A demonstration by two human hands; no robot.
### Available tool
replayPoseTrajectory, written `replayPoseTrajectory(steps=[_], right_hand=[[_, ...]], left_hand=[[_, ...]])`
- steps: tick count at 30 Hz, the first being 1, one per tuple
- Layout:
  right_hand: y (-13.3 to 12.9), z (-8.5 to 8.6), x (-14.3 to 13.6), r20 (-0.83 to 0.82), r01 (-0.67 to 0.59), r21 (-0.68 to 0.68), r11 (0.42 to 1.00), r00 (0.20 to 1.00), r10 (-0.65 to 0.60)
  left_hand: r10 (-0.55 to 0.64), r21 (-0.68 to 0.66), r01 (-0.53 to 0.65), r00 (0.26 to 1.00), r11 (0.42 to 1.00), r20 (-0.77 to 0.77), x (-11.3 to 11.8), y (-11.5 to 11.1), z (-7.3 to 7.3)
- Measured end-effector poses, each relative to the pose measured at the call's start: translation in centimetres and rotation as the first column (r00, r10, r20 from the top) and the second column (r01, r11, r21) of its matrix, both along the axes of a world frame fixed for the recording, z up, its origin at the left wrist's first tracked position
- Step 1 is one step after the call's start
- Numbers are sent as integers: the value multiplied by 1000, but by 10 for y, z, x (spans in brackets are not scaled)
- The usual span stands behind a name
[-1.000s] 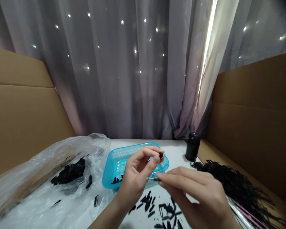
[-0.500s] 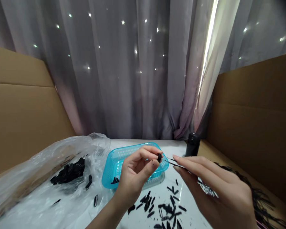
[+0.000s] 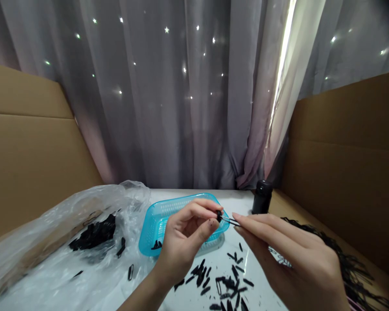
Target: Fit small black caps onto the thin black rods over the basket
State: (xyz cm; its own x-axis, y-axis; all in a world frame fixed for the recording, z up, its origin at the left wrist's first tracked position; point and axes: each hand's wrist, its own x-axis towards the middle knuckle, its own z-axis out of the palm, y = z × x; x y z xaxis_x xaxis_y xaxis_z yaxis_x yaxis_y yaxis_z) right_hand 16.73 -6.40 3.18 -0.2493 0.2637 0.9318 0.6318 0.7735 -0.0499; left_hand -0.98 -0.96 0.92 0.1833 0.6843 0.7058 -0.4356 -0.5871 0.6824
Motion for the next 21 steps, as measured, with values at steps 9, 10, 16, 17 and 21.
replayPoseTrajectory(steps=[9, 10, 16, 17, 21], right_hand=[[0, -3, 2, 30, 37, 67, 997, 999, -39], [1, -4, 1, 28, 44, 70, 997, 999, -46], [2, -9, -3, -22, 75, 106, 992, 997, -73], [1, -9, -3, -32, 81, 109, 991, 996, -78], [-4, -5, 0, -122, 146, 89, 985, 983, -134]], left_hand=[[64, 23, -63, 997, 998, -44, -2, -3, 1], [62, 19, -61, 997, 998, -45, -2, -3, 1], [38, 17, -37, 997, 999, -61, -2, -7, 3], [31, 19, -30, 998, 999, -63, -2, -8, 3], [11, 1, -11, 999, 1000, -52, -2, -8, 1]])
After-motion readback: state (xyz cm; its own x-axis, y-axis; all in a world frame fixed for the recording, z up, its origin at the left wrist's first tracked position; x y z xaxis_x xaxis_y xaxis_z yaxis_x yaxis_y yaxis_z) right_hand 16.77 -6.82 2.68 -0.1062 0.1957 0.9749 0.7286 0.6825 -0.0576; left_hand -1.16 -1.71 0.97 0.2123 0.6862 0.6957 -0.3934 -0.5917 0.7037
